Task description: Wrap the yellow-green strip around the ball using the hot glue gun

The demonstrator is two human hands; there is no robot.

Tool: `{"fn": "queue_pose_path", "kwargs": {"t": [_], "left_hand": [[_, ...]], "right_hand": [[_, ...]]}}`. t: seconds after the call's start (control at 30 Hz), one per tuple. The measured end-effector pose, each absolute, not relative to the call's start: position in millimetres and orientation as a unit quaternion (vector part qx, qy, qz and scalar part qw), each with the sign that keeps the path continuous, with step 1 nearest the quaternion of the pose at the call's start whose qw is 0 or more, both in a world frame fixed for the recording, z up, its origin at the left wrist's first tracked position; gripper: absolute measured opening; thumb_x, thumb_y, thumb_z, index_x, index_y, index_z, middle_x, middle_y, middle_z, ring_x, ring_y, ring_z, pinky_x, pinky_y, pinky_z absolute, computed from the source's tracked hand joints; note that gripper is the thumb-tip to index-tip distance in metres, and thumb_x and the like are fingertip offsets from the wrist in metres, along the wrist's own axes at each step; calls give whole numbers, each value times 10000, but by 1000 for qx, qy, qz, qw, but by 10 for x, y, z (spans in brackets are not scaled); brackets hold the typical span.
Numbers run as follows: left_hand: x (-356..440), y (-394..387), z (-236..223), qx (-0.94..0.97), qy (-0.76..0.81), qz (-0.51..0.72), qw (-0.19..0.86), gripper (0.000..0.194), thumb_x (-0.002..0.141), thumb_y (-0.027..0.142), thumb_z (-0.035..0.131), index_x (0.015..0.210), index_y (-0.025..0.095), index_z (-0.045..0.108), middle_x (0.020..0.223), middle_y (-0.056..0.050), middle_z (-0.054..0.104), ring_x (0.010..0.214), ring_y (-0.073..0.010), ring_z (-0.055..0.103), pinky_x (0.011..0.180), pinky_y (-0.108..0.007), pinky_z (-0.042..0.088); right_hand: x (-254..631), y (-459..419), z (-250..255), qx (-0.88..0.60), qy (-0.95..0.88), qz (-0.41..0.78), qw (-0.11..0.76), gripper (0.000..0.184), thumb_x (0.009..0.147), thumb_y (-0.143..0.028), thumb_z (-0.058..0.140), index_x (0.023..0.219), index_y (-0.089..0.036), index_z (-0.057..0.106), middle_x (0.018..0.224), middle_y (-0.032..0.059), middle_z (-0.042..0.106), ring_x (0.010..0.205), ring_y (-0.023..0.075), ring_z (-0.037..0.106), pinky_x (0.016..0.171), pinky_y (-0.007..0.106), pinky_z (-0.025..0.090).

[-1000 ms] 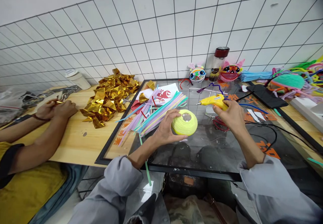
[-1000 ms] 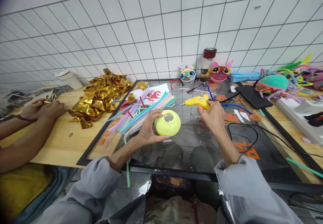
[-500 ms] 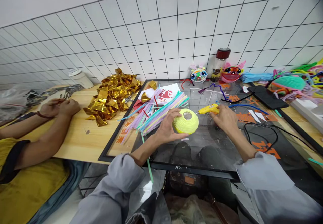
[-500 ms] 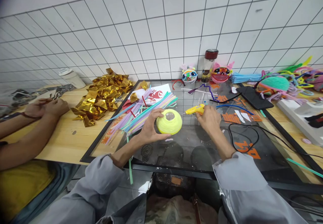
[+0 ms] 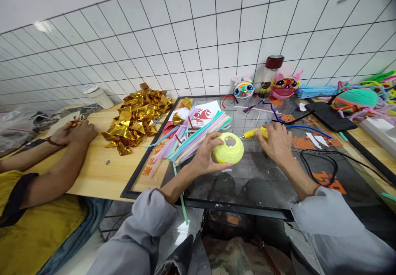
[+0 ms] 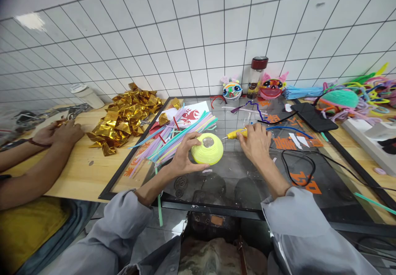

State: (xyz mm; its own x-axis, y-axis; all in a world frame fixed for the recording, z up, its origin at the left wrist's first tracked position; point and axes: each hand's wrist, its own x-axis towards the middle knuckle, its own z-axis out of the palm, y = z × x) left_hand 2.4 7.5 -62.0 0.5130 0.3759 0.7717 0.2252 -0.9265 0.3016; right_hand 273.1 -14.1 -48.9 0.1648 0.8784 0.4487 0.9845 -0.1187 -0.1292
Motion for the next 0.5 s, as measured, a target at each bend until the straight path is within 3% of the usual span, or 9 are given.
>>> {"fn": "queue_pose_path", "kwargs": {"t": [0.3,0.43,0.5], "left_hand": [[39,96,-646,861,166,473,82,784,673,439,898,1241,259,389,1290,-136,521,1214,-308,591,981,-513,543],[48,96,-671,853,172,485,89,823,650,436,915,1234,247,366,1303,-150,530,1224,-314,596,987,-518,541],[46,93,-675,852,181,481,100,847,646,435,919,1260,241,369,1301,-151,532,1227,-319,598,994,-523,539]], "right_hand": [[2581,-191,-449,-502,-712,-66,486,262,949,-355,556,1133,-199,657,1045,113,694,996,290,631,840,425,463],[2458,-251,-418,-432,-724,-43,537,93,973,-275,557,976,-224,635,937,71,697,908,242,642,826,398,467],[2430,-265,-423,-428,-722,-45,542,114,981,-277,565,887,-232,613,855,45,683,834,220,630,787,380,453]]}}
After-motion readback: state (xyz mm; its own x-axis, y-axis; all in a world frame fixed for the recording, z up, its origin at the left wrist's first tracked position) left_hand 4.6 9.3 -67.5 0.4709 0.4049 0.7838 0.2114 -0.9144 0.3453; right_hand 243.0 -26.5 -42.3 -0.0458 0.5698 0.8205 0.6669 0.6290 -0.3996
